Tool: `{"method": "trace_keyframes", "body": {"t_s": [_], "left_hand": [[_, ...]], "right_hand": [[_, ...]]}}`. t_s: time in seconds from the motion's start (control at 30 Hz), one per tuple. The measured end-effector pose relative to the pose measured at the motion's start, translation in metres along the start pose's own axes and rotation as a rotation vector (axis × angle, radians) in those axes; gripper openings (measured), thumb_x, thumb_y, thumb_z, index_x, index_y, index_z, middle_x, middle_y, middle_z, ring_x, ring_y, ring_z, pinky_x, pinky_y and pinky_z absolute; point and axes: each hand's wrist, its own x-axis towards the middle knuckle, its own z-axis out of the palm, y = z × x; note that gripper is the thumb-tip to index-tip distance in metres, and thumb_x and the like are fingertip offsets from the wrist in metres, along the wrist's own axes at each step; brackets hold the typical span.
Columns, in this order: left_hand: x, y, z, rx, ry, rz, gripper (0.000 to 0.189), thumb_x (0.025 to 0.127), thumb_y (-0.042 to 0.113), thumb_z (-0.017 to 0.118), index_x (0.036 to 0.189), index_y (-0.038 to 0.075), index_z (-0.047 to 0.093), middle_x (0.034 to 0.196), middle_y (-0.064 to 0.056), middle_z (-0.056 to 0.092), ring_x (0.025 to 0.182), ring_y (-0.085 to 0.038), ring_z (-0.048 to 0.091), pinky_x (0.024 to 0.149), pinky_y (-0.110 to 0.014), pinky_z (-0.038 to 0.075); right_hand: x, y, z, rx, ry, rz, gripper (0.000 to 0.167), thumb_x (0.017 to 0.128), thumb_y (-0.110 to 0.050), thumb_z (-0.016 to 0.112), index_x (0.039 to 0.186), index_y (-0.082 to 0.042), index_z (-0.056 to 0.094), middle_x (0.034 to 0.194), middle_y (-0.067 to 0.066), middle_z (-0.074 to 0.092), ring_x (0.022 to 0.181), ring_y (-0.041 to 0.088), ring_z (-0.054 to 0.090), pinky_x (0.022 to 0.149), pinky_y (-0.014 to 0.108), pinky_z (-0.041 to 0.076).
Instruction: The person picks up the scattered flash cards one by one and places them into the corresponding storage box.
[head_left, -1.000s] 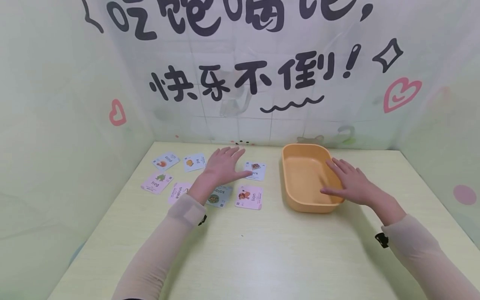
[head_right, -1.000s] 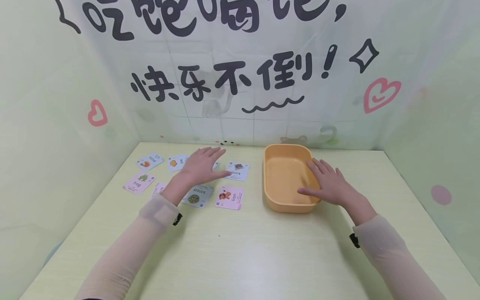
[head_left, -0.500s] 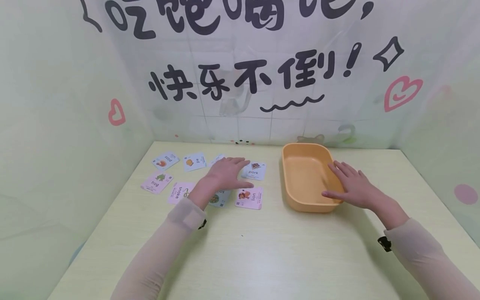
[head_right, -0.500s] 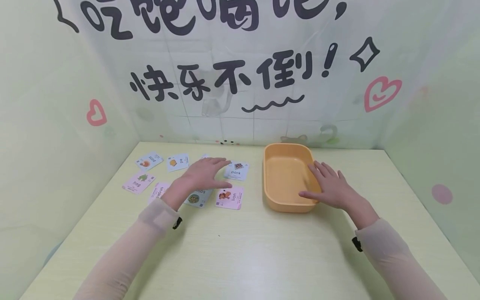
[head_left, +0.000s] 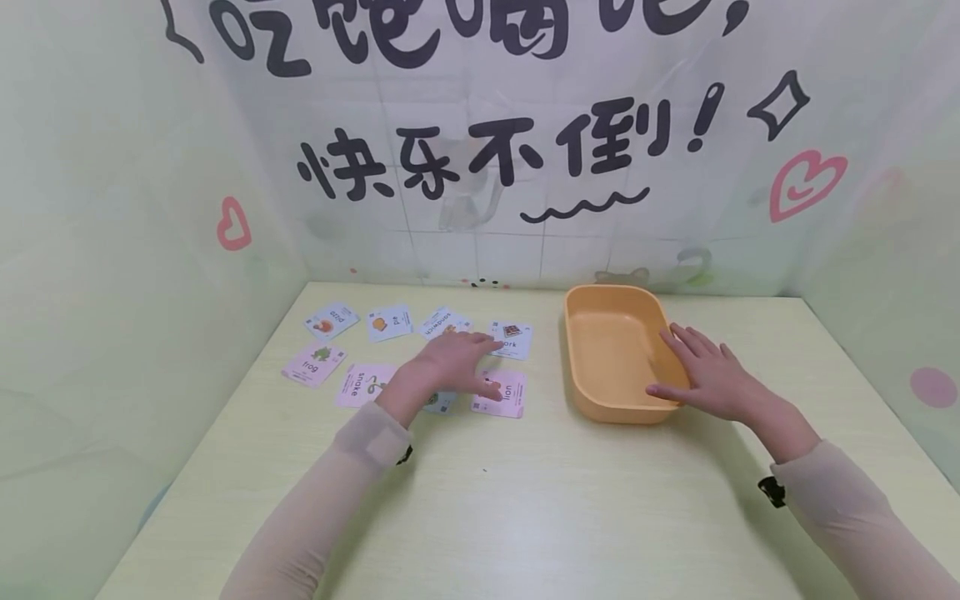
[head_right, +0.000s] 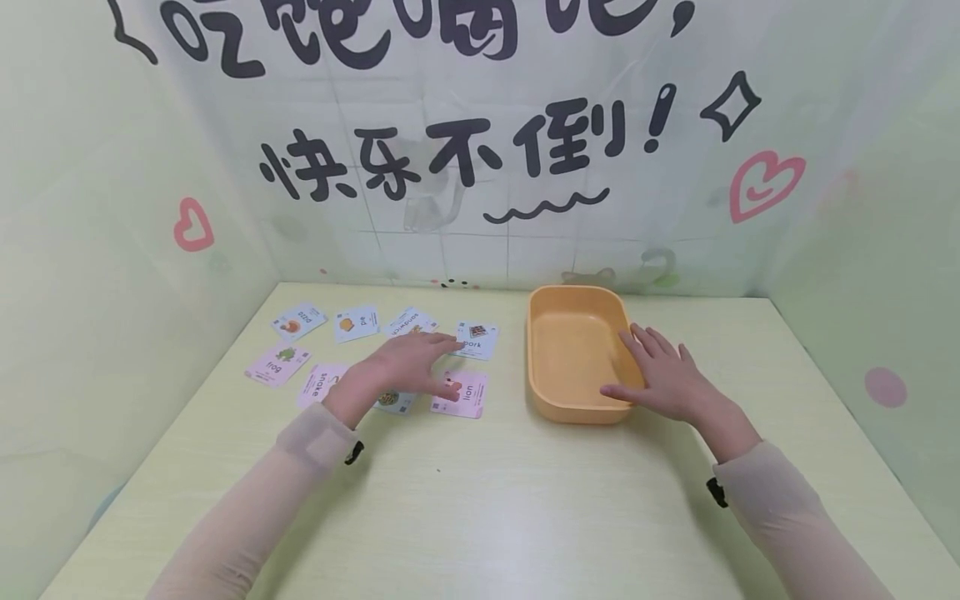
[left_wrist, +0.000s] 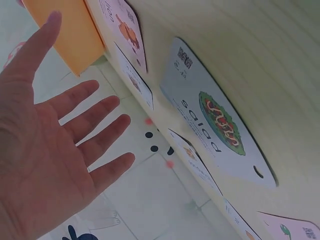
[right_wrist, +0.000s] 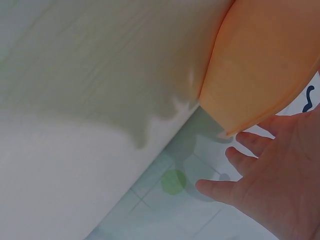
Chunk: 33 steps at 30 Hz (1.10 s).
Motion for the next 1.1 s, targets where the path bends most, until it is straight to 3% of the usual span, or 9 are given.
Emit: {"method": "trace_keyframes", "body": {"t_s": [0.27,0.53,0.73,0.9,1.1], "left_hand": [[-0.004,0.004,0.005,-0.034,-0.071,0.002,0.090,0.077,0.059,0.078,0.152,0.023,0.042,0.160,-0.002,0.038,0.146,-0.028,0.039,0.118,-0.050,0.037],[0.000,0.002,0.016,0.029,-0.090,0.023,0.086,0.076,0.053,0.082,0.148,0.022,0.047,0.155,-0.002,0.044,0.141,-0.025,0.045,0.112,-0.045,0.045],[0.002,0.002,0.019,0.049,-0.084,0.023,0.077,0.079,0.045,0.082,0.145,0.023,0.049,0.148,-0.003,0.049,0.121,-0.021,0.056,0.098,-0.038,0.051],[0.002,0.003,0.020,0.045,-0.063,0.023,0.072,0.079,0.040,0.082,0.142,0.023,0.052,0.136,-0.002,0.054,0.101,-0.016,0.054,0.083,-0.031,0.050],[0.002,0.003,0.019,0.027,-0.062,0.018,0.072,0.078,0.039,0.084,0.141,0.022,0.053,0.128,-0.002,0.054,0.097,-0.015,0.052,0.078,-0.030,0.048]], "right_hand": [[-0.002,0.002,0.003,0.004,0.010,0.008,0.104,0.088,-0.063,0.062,0.157,0.002,0.018,0.163,0.028,0.017,0.147,0.052,0.017,0.112,0.078,0.013],[-0.004,0.005,0.009,0.004,0.015,0.014,0.105,0.088,-0.065,0.060,0.157,0.002,0.016,0.164,0.026,0.014,0.147,0.052,0.016,0.112,0.078,0.012],[-0.004,0.005,0.010,-0.014,0.021,0.018,0.103,0.089,-0.065,0.058,0.158,0.000,0.017,0.165,0.024,0.014,0.148,0.051,0.016,0.112,0.079,0.012],[-0.003,0.003,0.010,-0.014,0.019,0.024,0.103,0.090,-0.066,0.057,0.158,-0.001,0.016,0.166,0.023,0.014,0.148,0.051,0.016,0.112,0.079,0.012],[-0.004,0.002,0.010,-0.014,0.015,0.033,0.103,0.090,-0.066,0.056,0.158,-0.001,0.014,0.166,0.022,0.013,0.148,0.050,0.015,0.112,0.079,0.011]]}}
